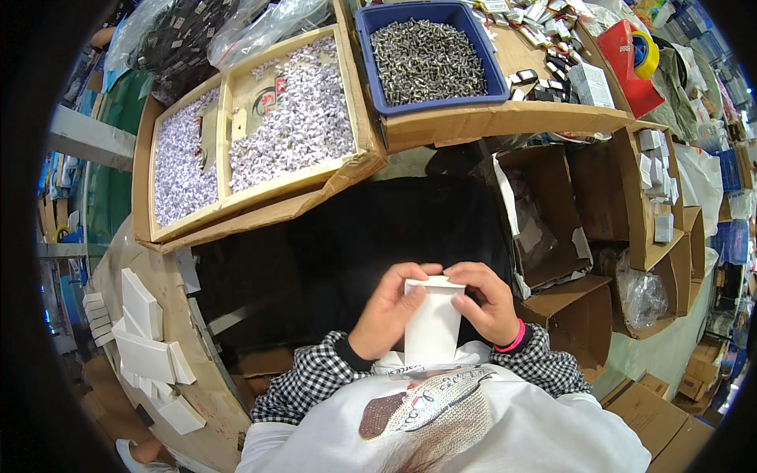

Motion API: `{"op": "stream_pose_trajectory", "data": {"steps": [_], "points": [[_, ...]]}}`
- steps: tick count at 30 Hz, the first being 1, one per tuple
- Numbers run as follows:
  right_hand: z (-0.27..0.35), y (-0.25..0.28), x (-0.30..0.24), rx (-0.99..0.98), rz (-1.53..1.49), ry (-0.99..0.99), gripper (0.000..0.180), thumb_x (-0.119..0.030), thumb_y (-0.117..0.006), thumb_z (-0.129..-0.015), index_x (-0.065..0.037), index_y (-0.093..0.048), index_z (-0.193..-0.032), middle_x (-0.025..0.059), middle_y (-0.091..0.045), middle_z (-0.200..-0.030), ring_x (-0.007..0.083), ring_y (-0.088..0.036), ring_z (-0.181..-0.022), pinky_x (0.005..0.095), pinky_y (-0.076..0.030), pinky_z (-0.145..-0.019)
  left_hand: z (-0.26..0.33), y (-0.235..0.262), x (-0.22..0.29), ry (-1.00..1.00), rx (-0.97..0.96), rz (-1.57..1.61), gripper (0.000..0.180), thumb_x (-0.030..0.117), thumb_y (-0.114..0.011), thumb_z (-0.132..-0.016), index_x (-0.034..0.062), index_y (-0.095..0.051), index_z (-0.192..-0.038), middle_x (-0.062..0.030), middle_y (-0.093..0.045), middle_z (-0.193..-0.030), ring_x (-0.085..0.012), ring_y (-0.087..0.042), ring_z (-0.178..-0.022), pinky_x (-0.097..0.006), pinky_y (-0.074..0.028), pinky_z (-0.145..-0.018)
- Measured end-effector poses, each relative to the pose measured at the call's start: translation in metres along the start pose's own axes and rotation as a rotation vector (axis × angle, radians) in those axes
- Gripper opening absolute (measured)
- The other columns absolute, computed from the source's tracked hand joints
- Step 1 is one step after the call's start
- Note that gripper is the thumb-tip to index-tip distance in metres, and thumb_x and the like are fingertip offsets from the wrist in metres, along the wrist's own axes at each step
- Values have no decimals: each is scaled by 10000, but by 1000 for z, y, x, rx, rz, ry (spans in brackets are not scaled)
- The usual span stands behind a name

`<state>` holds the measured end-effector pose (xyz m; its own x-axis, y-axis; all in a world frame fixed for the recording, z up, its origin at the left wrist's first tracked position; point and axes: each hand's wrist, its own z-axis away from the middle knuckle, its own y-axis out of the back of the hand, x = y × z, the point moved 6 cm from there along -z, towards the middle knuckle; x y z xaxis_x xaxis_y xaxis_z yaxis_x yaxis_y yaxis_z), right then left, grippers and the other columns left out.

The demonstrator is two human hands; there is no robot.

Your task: The person repeatedly picks small white rectangular components from a tray, places them into a white paper sleeve, folds the sleeve closed, and sets the finished unit aside. The person also uses a red tape dispenser to apply tape to the sleeves. The process is repeated multiple times in a consistent sequence.

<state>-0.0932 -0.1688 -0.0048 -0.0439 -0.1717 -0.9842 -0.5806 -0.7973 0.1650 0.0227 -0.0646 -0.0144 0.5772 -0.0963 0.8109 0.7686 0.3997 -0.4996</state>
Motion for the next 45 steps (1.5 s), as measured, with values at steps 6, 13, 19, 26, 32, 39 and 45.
{"op": "stream_pose_trajectory", "data": {"steps": [6, 13, 19, 26, 32, 39, 45], "points": [[-7, 18, -14, -135, -370, -173, 76, -37, -672, -826, -4, -610, -855, 111, -596, -1006, 158, -589, -908, 264, -493, -781, 11, -18, -5, 193, -181, 245, 347, 295, -351, -1017, 48, -472, -1228, -111, -438, -1353, -179, -470, -1158, -314, -389, -995], [-24, 23, -42, -360, -2, -159, 245, -77, -709, -803, -15, -646, -1031, 76, -627, -987, 153, -613, -857, 251, -506, -729, 10, -19, 11, -6, -140, 13, 244, 106, -520, -952, 21, -491, -1179, -144, -515, -1281, -175, -536, -1108, -292, -450, -939], [-36, 26, -61, -302, 199, 23, 240, -77, -711, -787, -46, -683, -1023, 81, -630, -955, 198, -622, -808, 271, -504, -709, 1, -22, 21, -66, -108, 28, 381, 36, -564, -913, 28, -357, -1232, -182, -526, -1248, -178, -556, -1089, -288, -475, -921], [-48, 16, -44, 81, 241, -15, 173, -51, -709, -772, -40, -702, -945, 80, -642, -896, 173, -614, -764, 257, -497, -639, -14, -17, 23, -195, 285, -956, 982, 358, -852, -588, 34, -307, -1338, -197, -517, -1164, -331, -576, -1027, -375, -499, -820], [-40, 4, -42, 266, 345, 79, 140, -28, -709, -761, -43, -709, -900, 74, -636, -844, 170, -617, -728, 254, -500, -582, -13, -19, 18, -275, 387, -1111, 949, 323, -814, -621, 43, -274, -1349, -179, -515, -1146, -338, -594, -957, -403, -522, -744], [-35, 7, -48, 286, 286, -9, 131, -29, -700, -781, -32, -706, -911, 79, -631, -839, 134, -624, -686, 228, -523, -563, -9, -22, 20, -300, 375, -1128, 934, 315, -818, -610, 41, -299, -1337, -171, -523, -1135, -325, -601, -943, -399, -530, -721], [-34, 10, -53, 315, 291, -12, 129, -2, -693, -780, -10, -705, -908, 67, -629, -813, 105, -574, -673, 209, -442, -539, -6, -26, 23, -351, 371, -1161, 994, 280, -836, -556, 55, -280, -1348, -170, -527, -1121, -329, -612, -907, -402, -531, -727]]}}
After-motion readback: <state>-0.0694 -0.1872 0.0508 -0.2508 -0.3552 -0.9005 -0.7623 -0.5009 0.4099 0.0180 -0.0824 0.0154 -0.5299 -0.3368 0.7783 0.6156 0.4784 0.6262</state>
